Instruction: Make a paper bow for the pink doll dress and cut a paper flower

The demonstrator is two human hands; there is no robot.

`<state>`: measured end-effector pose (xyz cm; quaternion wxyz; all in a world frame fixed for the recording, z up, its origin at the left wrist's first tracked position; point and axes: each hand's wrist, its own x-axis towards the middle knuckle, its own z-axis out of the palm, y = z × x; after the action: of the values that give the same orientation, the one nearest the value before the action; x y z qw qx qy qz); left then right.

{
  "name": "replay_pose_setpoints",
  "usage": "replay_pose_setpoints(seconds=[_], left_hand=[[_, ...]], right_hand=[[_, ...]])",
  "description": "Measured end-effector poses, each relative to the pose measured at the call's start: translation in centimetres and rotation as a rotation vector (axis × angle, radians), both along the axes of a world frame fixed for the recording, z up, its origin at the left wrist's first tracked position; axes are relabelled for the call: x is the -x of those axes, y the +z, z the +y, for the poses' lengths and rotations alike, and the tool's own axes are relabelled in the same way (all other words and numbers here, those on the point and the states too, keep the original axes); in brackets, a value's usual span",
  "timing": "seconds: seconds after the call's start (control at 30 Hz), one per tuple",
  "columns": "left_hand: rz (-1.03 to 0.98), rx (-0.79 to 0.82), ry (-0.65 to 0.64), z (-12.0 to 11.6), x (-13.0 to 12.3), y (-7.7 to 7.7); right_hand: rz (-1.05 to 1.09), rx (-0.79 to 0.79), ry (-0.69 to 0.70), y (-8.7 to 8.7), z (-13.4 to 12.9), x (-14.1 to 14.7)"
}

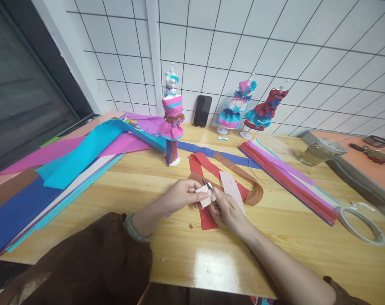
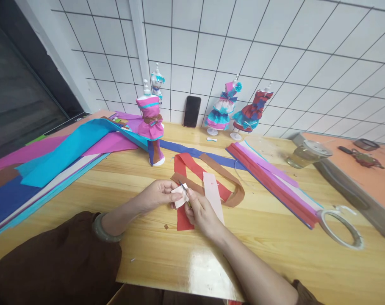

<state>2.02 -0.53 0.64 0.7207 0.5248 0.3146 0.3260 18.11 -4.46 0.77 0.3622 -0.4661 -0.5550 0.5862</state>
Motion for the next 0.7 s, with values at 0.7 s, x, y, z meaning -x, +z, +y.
replay_pose_setpoints(seconds=[0.7], left_hand=[[-0.005, -0.003, -0.015, -0.01, 0.18, 0.16]], right_hand=[[-0.055, -0.006, -0.003, 0.12, 0.00, -0.06]])
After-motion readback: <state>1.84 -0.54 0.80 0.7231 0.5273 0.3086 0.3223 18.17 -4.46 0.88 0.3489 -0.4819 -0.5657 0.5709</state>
